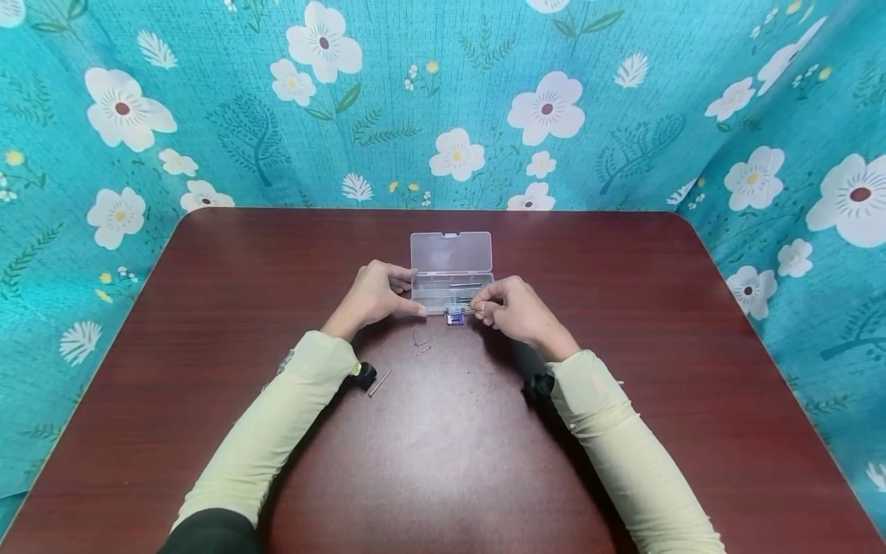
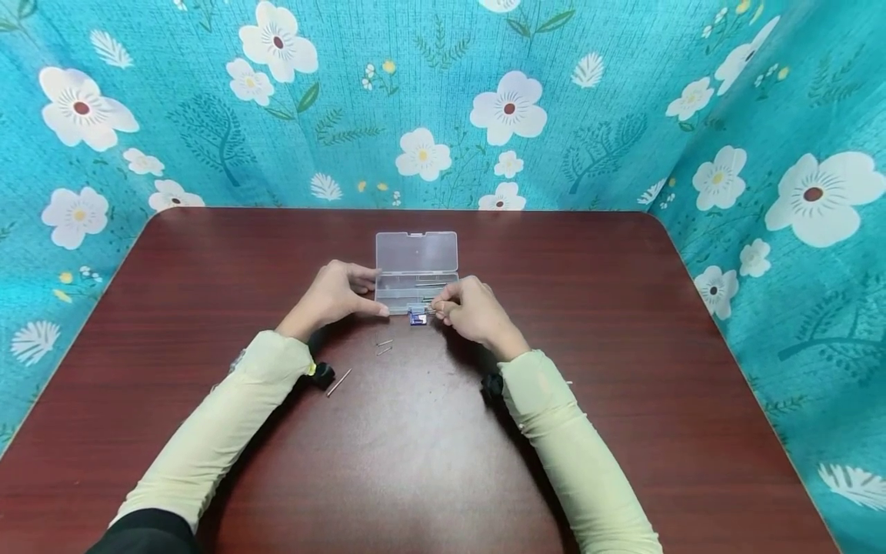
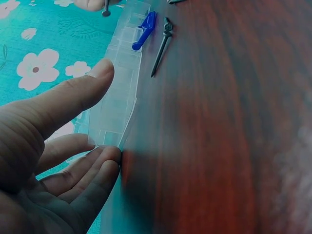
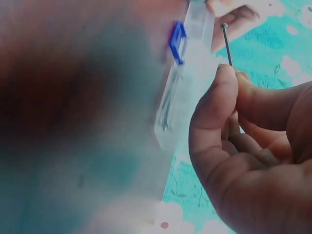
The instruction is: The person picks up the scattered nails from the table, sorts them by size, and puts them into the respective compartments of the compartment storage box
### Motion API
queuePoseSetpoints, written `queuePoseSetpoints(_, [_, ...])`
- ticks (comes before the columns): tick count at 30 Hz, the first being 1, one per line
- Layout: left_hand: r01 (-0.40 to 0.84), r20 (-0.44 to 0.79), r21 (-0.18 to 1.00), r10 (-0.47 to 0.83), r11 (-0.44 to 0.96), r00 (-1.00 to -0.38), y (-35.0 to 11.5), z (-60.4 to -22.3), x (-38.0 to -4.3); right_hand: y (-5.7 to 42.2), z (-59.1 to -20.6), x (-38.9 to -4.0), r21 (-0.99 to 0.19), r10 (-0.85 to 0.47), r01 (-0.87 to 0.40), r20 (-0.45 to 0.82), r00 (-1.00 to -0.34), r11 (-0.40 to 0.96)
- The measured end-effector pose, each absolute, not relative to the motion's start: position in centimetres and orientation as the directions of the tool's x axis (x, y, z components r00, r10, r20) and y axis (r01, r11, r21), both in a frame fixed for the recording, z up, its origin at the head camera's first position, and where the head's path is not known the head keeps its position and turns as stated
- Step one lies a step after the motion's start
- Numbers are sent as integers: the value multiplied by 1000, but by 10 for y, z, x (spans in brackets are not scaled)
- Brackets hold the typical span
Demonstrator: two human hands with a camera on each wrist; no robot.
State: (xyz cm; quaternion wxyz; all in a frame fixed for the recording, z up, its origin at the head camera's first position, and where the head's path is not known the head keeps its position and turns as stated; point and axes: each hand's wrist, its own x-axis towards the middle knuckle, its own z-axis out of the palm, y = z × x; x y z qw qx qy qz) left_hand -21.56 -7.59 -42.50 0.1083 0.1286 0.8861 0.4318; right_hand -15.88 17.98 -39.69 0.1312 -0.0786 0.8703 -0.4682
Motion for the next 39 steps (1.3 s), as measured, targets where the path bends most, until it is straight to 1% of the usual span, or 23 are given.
queuePoseSetpoints(8, [116, -94, 803, 316, 585, -944, -79, -427, -213, 182, -400, -170, -766, -140, -6, -110, -984, 643])
queuePoseSetpoints(13, [105, -107, 799, 312, 592, -944, -82, -428, -212, 175, -403, -171, -709, -111, -10, -97, -989, 705])
queuePoseSetpoints(21, [121, -118, 790, 343, 601, -932, -80, -427, -215, 171, -405, -170, -673, -67, -23, -39, -997, 739])
queuePoseSetpoints(25, [110, -130, 787, 338, 607, -932, -81, -426, -216, 168, -404, -164, -686, -64, -27, -29, -998, 727])
queuePoseSetpoints(28, [117, -121, 784, 336, 609, -934, -82, -424, -216, 160, -401, -156, -727, -135, -69, -32, -990, 683])
queuePoseSetpoints(31, [135, -103, 784, 341, 606, -934, -82, -422, -218, 145, -400, -144, -750, -296, -149, -65, -953, 645])
queuePoseSetpoints(33, [148, -93, 782, 349, 605, -932, -80, -420, -220, 132, -401, -134, -744, -420, -220, -89, -903, 631])
queuePoseSetpoints(35, [157, -85, 778, 350, 608, -933, -79, -420, -221, 117, -402, -126, -711, -530, -310, -103, -842, 631])
queuePoseSetpoints(36, [160, -82, 776, 349, 611, -934, -78, -420, -221, 110, -402, -123, -698, -571, -349, -105, -814, 625])
queuePoseSetpoints(39, [161, -84, 771, 348, 616, -934, -80, -421, -221, 91, -403, -120, -647, -642, -438, -104, -759, 623])
